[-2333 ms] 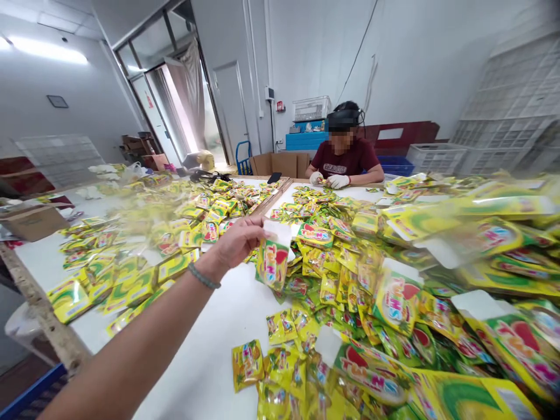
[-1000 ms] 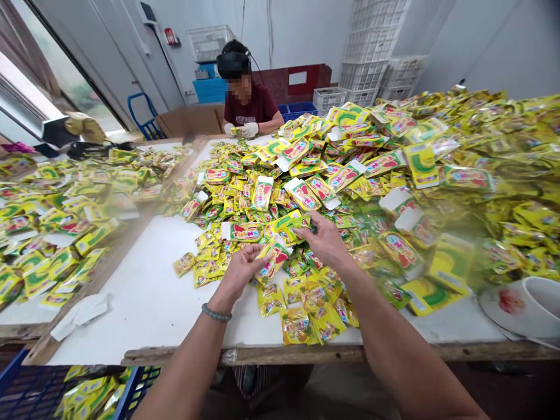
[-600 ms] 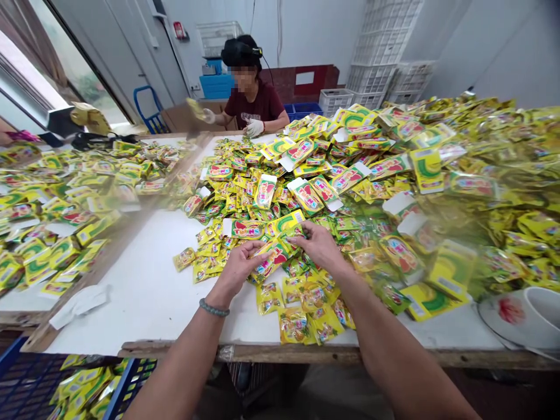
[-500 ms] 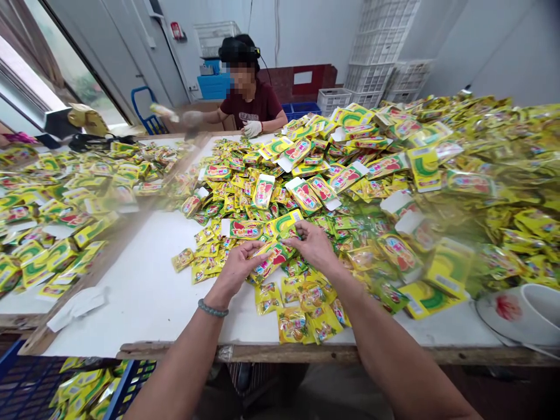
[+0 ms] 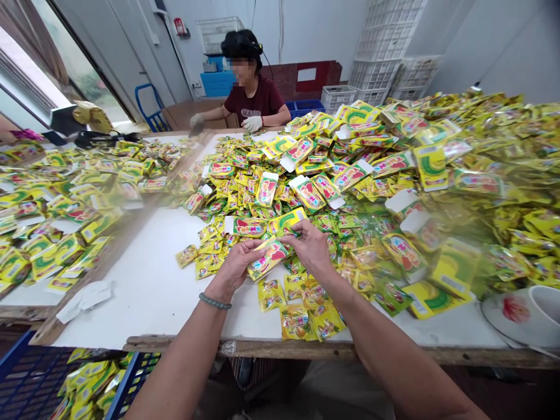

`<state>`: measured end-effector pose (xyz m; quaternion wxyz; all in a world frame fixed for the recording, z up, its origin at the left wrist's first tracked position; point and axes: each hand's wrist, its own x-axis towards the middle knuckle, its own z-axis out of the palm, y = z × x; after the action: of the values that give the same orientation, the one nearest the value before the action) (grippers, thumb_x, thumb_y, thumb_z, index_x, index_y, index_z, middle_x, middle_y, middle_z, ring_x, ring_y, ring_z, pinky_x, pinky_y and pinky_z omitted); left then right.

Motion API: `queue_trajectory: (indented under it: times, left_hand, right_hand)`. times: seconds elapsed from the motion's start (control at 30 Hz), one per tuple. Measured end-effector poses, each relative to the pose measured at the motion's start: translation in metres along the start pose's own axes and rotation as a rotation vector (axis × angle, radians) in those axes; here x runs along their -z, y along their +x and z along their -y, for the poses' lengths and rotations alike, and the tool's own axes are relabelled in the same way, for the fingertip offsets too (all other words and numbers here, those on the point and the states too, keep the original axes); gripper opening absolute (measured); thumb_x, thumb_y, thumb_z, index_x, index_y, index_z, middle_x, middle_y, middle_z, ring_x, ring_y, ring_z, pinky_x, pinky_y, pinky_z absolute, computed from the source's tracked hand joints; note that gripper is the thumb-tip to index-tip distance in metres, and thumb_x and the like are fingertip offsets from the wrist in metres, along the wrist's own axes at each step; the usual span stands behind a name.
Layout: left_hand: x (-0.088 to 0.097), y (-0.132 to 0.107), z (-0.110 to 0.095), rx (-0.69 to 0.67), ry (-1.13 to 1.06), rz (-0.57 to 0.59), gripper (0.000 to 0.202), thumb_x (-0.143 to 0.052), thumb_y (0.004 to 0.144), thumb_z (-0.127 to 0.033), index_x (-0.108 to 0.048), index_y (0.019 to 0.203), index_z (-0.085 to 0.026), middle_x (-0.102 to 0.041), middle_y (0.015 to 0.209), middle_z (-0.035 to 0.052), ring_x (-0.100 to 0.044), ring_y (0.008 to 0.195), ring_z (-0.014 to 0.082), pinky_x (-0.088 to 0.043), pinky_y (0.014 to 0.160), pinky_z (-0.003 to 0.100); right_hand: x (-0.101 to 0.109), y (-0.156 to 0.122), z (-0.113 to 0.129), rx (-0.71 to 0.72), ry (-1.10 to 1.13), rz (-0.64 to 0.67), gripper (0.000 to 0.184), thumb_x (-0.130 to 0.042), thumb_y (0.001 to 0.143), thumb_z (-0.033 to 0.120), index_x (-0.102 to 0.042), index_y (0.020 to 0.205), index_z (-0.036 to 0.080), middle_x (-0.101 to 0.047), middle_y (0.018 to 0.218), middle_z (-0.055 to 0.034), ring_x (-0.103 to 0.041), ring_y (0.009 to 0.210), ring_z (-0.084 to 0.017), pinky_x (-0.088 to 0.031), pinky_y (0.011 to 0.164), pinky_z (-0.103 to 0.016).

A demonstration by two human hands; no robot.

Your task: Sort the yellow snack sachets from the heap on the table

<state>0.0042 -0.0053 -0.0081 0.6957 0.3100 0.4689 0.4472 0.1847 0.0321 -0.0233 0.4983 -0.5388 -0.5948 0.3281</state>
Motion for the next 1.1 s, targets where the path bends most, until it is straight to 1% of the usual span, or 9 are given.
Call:
queue_trajectory:
  times: [0.17, 0.37, 0.5, 0.6, 0.67, 0.77, 0.9, 1.0, 1.1]
  left_hand:
    - [0.003, 0.004, 0.004, -0.032, -0.042, -0.044, 0.045, -0.093, 0.05, -0.029, -0.072, 0.086, -0.012, -0.075, 0.076, 0.0054, -0.067, 0.06, 0.0147, -0.052, 0.06, 0.024]
    - [-0.004, 0.004, 0.004, -0.1, -0.048, -0.092, 0.047, -0.094, 0.048, -0.026, -0.07, 0.087, -0.013, -0.075, 0.076, 0.0029, -0.067, 0.062, 0.0137, -0.053, 0.063, 0.024]
    - [-0.006, 0.003, 0.002, -0.104, -0.042, -0.098, 0.049, -0.093, 0.049, -0.028, -0.07, 0.089, -0.013, -0.076, 0.077, 0.0037, -0.069, 0.066, 0.0157, -0.054, 0.067, 0.026]
    - [-0.005, 0.002, 0.002, -0.109, -0.048, -0.104, 0.048, -0.094, 0.048, -0.028, -0.071, 0.088, -0.013, -0.076, 0.079, 0.0045, -0.069, 0.066, 0.0153, -0.054, 0.067, 0.025]
    - [-0.005, 0.001, 0.002, -0.11, -0.053, -0.114, 0.048, -0.094, 0.047, -0.029, -0.071, 0.086, -0.012, -0.076, 0.077, 0.0044, -0.069, 0.064, 0.0154, -0.054, 0.066, 0.026]
    - [-0.004, 0.0, 0.001, -0.112, -0.057, -0.12, 0.048, -0.093, 0.048, -0.029, -0.071, 0.087, -0.012, -0.076, 0.077, 0.0048, -0.069, 0.064, 0.0162, -0.054, 0.066, 0.027]
    - [-0.002, 0.002, 0.0, -0.119, -0.097, -0.132, 0.049, -0.093, 0.046, -0.027, -0.072, 0.087, -0.012, -0.076, 0.076, 0.0044, -0.068, 0.062, 0.0152, -0.053, 0.064, 0.026]
    - [-0.002, 0.002, 0.002, -0.128, -0.116, -0.132, 0.046, -0.092, 0.044, -0.026, -0.071, 0.083, -0.013, -0.074, 0.072, 0.0023, -0.065, 0.059, 0.0139, -0.051, 0.062, 0.025]
    - [-0.005, 0.001, 0.006, -0.093, -0.086, -0.082, 0.041, -0.091, 0.046, -0.024, -0.07, 0.079, -0.013, -0.071, 0.068, 0.0012, -0.063, 0.057, 0.0129, -0.048, 0.061, 0.024]
  right_hand:
    - [0.0, 0.003, -0.003, -0.041, 0.184, 0.143, 0.045, -0.075, 0.063, 0.06, -0.059, 0.077, 0.021, -0.061, 0.069, -0.0003, -0.055, 0.063, -0.017, -0.043, 0.059, -0.029]
    - [0.003, 0.0, 0.002, -0.005, -0.01, 0.04, 0.042, -0.073, 0.067, 0.061, -0.064, 0.072, 0.02, -0.057, 0.061, 0.0007, -0.049, 0.057, -0.016, -0.039, 0.058, -0.03]
    - [-0.001, -0.004, 0.002, 0.043, -0.041, 0.03, 0.035, -0.074, 0.07, 0.055, -0.068, 0.071, 0.021, -0.064, 0.07, -0.0028, -0.056, 0.073, -0.02, -0.044, 0.071, -0.034]
    - [-0.001, -0.005, 0.002, 0.133, -0.09, 0.025, 0.027, -0.074, 0.074, 0.049, -0.07, 0.066, 0.023, -0.066, 0.076, -0.0043, -0.055, 0.09, -0.024, -0.042, 0.086, -0.039]
    - [0.0, -0.004, 0.003, 0.146, -0.113, 0.06, 0.024, -0.074, 0.075, 0.047, -0.072, 0.064, 0.026, -0.066, 0.082, -0.0054, -0.053, 0.097, -0.026, -0.04, 0.092, -0.042]
    - [0.003, -0.003, 0.005, 0.079, -0.103, 0.126, 0.022, -0.074, 0.075, 0.048, -0.076, 0.068, 0.028, -0.066, 0.101, -0.0071, -0.047, 0.11, -0.029, -0.036, 0.1, -0.046]
    - [0.004, -0.007, 0.011, 0.033, -0.083, 0.306, 0.028, -0.064, 0.083, 0.05, -0.077, 0.072, 0.028, -0.06, 0.125, -0.0053, -0.039, 0.122, -0.03, -0.029, 0.109, -0.05]
    - [0.0, -0.012, 0.013, 0.054, -0.077, 0.428, 0.028, -0.063, 0.084, 0.051, -0.077, 0.073, 0.028, -0.057, 0.13, -0.0051, -0.037, 0.124, -0.031, -0.029, 0.11, -0.052]
    - [-0.004, -0.015, 0.009, 0.066, -0.078, 0.472, 0.032, -0.063, 0.083, 0.052, -0.076, 0.067, 0.027, -0.057, 0.132, -0.0056, -0.037, 0.126, -0.033, -0.03, 0.108, -0.055]
